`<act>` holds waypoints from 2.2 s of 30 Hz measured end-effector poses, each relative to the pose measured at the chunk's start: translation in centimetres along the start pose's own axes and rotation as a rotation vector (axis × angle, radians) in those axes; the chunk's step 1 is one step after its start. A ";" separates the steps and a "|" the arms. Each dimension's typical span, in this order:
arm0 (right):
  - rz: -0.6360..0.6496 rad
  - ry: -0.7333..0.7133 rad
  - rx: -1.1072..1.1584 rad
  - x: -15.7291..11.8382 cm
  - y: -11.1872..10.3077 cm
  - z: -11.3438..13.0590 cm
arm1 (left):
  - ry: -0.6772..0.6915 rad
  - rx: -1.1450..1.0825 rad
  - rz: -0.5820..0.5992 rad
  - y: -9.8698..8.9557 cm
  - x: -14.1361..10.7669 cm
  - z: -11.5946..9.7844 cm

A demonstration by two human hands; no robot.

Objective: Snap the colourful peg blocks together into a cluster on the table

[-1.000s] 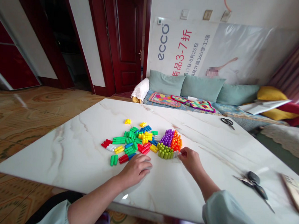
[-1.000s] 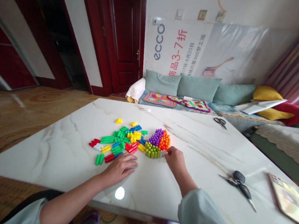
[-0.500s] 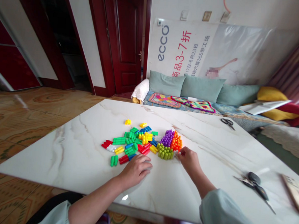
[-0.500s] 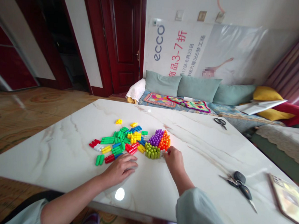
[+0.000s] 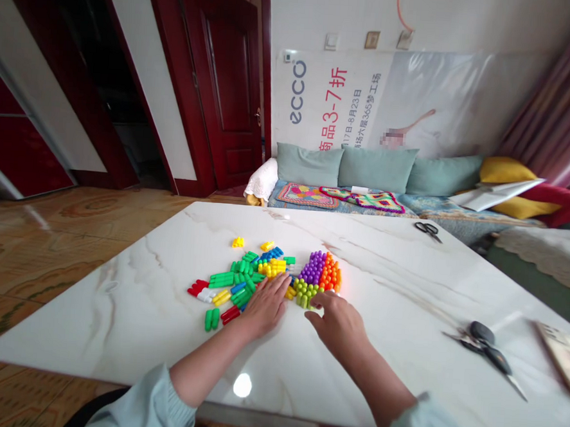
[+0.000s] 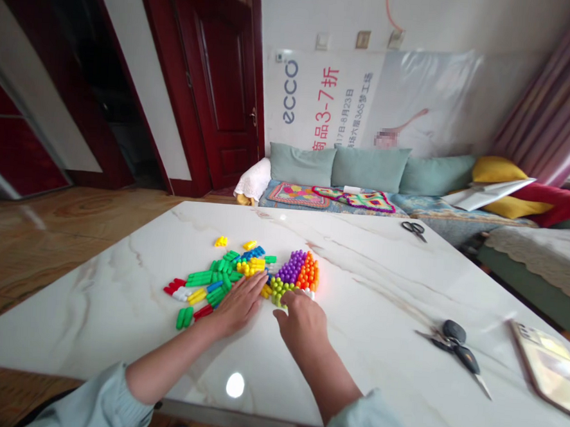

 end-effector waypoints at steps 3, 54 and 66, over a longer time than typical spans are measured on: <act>0.003 0.012 0.012 0.1 -0.3 -0.5 | -0.045 0.054 0.017 0.8 0.6 0.3; 0.162 -0.238 -0.028 -1.6 4.5 4.4 | 0.057 -0.328 0.025 -3.2 -5.3 -3.5; 0.110 -0.132 0.074 -1.2 3.5 0.8 | 0.084 -0.376 -0.105 -2.8 -5.8 -4.0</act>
Point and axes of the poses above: each hand's wrist, its own x-axis towards the middle knuckle, its own y-axis out of the palm, z = x × y, the point moved 9 cm from there along x, towards the middle knuckle, and after that the axes turned 3 degrees about -x, right-handed, at the moved point
